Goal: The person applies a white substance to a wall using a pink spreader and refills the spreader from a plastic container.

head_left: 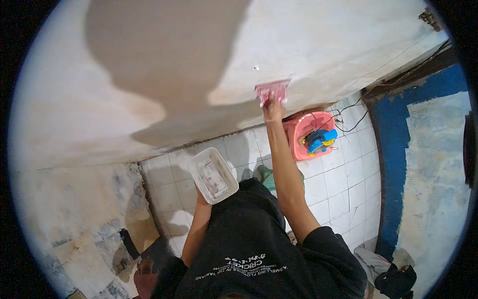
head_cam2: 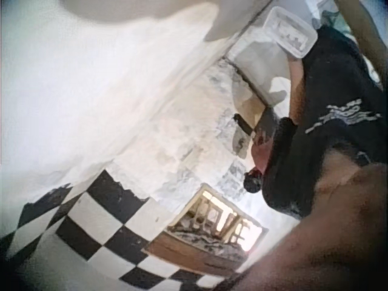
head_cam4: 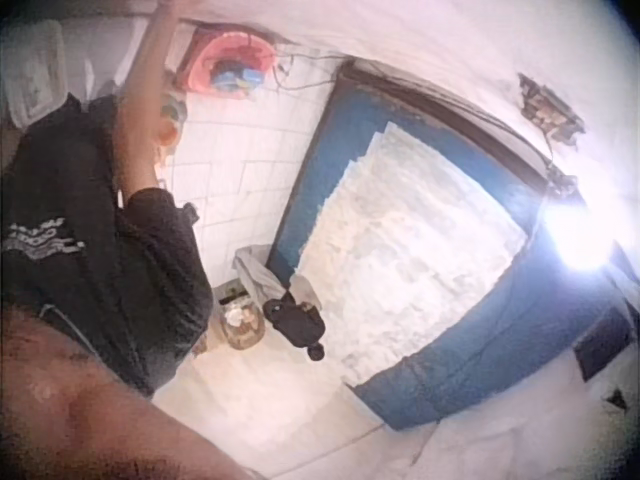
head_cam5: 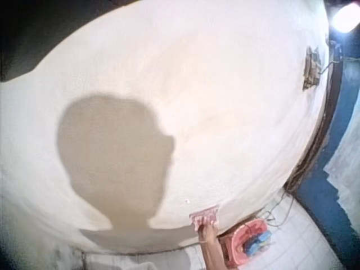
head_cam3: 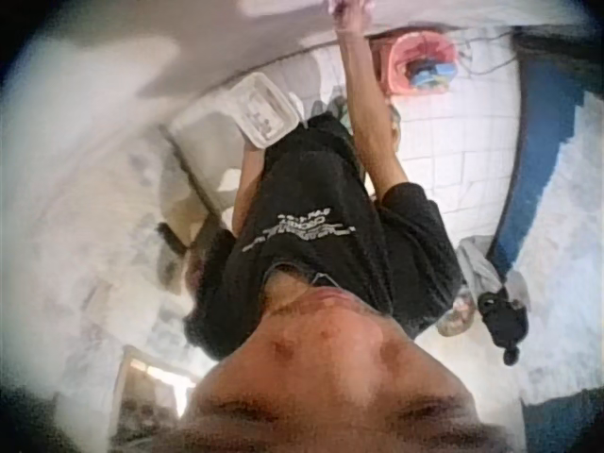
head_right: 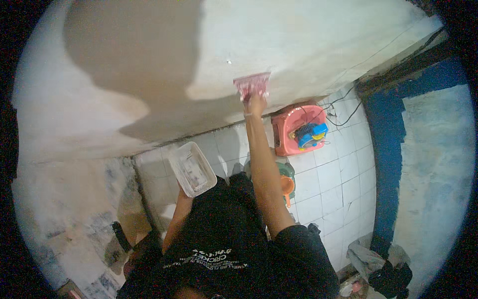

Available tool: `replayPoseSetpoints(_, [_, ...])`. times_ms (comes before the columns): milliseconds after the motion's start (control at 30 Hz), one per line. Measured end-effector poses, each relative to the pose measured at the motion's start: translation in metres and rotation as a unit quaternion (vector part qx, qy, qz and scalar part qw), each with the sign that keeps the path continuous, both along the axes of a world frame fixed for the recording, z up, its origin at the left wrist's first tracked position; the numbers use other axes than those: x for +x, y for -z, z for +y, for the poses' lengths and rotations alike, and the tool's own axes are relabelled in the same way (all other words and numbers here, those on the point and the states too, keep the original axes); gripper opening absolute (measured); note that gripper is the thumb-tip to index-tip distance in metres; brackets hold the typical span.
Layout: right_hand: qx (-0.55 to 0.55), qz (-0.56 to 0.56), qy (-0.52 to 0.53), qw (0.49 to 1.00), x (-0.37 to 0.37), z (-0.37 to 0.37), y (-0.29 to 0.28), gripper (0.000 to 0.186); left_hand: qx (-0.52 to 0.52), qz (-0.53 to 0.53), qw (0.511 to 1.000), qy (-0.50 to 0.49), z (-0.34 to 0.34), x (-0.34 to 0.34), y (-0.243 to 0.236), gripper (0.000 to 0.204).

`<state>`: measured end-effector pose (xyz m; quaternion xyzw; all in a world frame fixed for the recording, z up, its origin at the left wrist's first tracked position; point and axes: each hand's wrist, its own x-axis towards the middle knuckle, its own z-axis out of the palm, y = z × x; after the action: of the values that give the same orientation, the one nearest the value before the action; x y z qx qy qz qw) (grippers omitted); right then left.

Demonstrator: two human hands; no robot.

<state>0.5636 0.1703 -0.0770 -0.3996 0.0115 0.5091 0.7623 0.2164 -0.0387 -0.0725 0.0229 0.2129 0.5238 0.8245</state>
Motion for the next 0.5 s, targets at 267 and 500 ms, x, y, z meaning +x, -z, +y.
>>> replayPoseSetpoints(267, [0.081, 0.040, 0.007, 0.996, -0.055, -0.056, -0.064, 0.012, -0.009, 0.024, 0.999, -0.033, -0.022, -0.022, 0.005, 0.061])
replayPoseSetpoints(500, [-0.067, -0.018, 0.014, 0.997, -0.052, 0.007, -0.013, 0.019, -0.009, 0.037, 0.999, -0.008, -0.018, -0.020, 0.001, 0.060])
